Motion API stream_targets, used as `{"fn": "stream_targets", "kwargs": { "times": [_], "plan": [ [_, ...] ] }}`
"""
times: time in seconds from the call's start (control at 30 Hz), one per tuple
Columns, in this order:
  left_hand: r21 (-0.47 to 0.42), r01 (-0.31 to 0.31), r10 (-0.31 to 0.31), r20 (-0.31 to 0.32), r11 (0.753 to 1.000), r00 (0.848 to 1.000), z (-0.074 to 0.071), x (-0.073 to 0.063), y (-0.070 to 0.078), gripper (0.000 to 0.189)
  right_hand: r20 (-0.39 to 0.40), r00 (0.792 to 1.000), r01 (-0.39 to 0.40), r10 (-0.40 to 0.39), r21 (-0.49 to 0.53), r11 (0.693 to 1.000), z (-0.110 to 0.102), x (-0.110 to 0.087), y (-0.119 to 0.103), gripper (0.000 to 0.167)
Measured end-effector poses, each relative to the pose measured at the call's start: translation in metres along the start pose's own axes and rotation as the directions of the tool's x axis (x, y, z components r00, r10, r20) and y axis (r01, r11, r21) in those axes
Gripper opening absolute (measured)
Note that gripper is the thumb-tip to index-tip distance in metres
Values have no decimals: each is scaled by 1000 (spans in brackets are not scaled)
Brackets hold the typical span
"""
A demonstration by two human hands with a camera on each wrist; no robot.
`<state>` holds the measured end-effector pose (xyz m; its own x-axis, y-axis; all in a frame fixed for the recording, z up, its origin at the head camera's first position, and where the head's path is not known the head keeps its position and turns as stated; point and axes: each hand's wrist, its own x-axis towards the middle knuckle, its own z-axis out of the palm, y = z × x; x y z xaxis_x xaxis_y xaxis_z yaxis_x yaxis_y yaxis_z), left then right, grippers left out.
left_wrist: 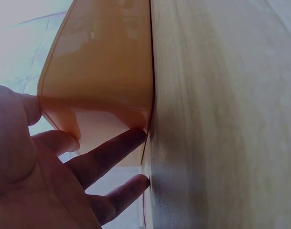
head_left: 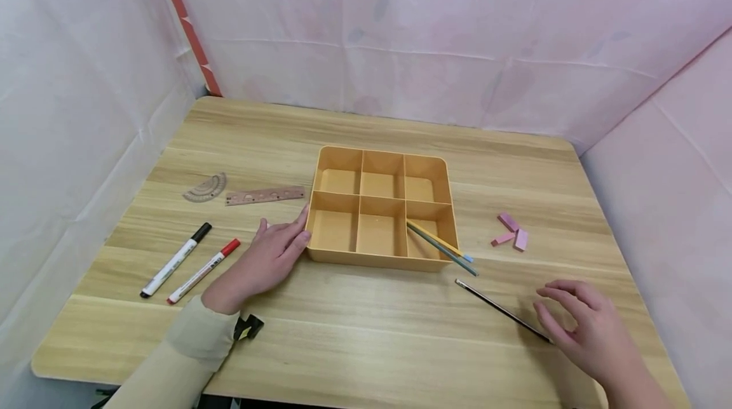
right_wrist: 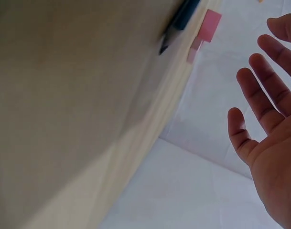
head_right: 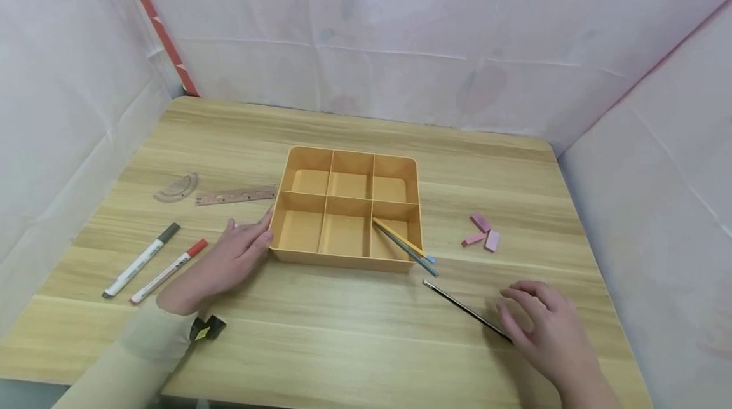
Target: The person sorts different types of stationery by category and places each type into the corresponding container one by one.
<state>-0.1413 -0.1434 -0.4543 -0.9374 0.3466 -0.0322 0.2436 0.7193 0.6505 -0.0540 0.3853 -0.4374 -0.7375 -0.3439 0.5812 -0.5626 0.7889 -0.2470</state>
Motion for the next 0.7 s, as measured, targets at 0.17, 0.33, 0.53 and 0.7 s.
{"fn": "stream_targets", "kwargs": {
  "times": [0.17,0.33,0.53,0.7],
  "plan": [
    [4,3,-3,-1,1000,1000,-2,0,0,58,67,995,-67,70,-53,996,-7,-14,-1,58],
    [-1,3,-3,1,1000,1000,-1,0,0,59,55,996,-66,70,-67,996,-9,-27,0,65],
    [-1,5,-5,3,1000,1000,0,0,-1,58,78,994,-71,76,-68,995,-15,-39,0,65],
    [2,2,-2,0,1000,1000,-1,0,0,59,122,988,-86,92,-57,995,-22,-47,1,34]
  ]
}}
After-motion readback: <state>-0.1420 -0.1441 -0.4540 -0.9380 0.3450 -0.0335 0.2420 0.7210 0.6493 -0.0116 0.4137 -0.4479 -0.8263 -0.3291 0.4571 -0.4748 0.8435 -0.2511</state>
